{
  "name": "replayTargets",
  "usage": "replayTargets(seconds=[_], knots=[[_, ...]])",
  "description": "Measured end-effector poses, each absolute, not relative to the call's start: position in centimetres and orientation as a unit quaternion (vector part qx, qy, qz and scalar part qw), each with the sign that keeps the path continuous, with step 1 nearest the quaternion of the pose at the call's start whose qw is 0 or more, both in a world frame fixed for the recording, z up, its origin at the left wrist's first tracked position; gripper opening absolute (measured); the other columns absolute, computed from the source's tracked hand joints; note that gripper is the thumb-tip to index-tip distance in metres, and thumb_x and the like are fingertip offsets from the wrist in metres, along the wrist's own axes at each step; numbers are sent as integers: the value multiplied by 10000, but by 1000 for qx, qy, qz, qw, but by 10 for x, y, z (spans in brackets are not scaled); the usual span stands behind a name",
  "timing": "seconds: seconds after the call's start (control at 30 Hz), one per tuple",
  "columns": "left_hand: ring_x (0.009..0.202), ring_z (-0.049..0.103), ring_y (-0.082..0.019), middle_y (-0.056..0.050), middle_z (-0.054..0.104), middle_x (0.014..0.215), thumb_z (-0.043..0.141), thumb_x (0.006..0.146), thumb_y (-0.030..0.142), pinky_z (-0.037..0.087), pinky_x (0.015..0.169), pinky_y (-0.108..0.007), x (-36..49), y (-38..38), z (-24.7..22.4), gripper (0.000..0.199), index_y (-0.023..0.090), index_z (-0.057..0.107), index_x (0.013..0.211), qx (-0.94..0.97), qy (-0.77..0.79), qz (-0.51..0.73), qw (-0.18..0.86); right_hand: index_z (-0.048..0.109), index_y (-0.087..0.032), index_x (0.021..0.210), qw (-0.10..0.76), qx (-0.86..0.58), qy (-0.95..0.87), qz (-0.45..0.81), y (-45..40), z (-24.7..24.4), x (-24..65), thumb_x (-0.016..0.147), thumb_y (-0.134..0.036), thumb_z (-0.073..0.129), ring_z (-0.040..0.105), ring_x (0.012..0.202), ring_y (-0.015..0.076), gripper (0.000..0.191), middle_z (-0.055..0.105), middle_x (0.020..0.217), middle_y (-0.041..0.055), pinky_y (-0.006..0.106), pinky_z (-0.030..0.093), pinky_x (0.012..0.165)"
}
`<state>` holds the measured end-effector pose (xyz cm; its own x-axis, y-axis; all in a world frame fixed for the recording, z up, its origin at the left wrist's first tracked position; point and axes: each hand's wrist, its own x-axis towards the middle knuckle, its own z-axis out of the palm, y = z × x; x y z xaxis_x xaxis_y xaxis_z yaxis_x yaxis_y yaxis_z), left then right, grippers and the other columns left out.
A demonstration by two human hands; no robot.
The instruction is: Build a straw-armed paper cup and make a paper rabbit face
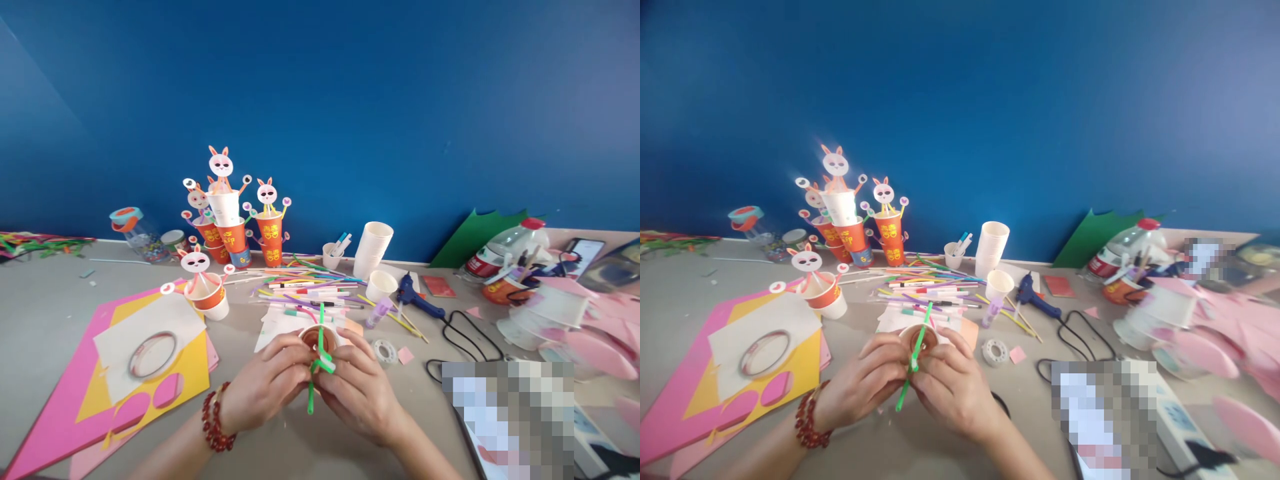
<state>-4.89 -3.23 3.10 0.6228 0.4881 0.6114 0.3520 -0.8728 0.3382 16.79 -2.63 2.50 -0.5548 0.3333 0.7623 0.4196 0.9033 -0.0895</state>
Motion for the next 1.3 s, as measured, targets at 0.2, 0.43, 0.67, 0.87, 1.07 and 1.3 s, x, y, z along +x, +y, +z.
replayTargets(seconds=[0.2,0.43,0.67,0.87,1.07,1.3], knots=[[1045,574,-212,-80,686,1047,562,924,107,504,938,-329,-52,-31,27,191,219,617,1068,886,236,379,127,694,-215,1037,428,-203,-880,-37,-30,23,170,855,-81,623,658,874,177,237,778,909,6,457,460,1066],[1015,593,-234,-92,679,1019,605,869,84,500,895,-362,-60,-33,15,224,233,610,1036,858,212,414,218,676,-217,1019,580,-258,-772,39,-33,26,186,827,-97,555,647,830,250,256,721,887,72,459,540,777],[770,595,-178,-39,613,823,740,824,307,473,694,-289,-71,-31,5,188,198,587,844,646,157,487,566,629,-208,936,634,-381,-636,222,-17,8,181,933,-194,565,608,923,235,65,624,935,75,390,506,798],[732,580,-185,-23,559,756,775,751,414,444,642,-281,-70,-21,-8,382,182,474,718,516,129,456,714,599,-197,870,610,-398,-591,347,-10,-3,175,998,-310,501,582,712,167,197,601,759,23,291,493,658],[663,504,-143,-2,516,707,787,708,399,408,620,-245,-72,-13,-10,406,180,446,688,477,167,468,725,494,-211,736,584,-368,-512,511,-3,-18,174,974,-439,522,488,531,124,331,456,588,-55,258,434,546],[645,484,-125,6,502,712,805,681,377,398,619,-232,-72,-7,-14,402,174,459,702,443,178,467,745,547,-195,686,530,-414,-533,513,-4,-21,170,904,-477,633,480,496,107,367,523,563,-40,232,423,491]])
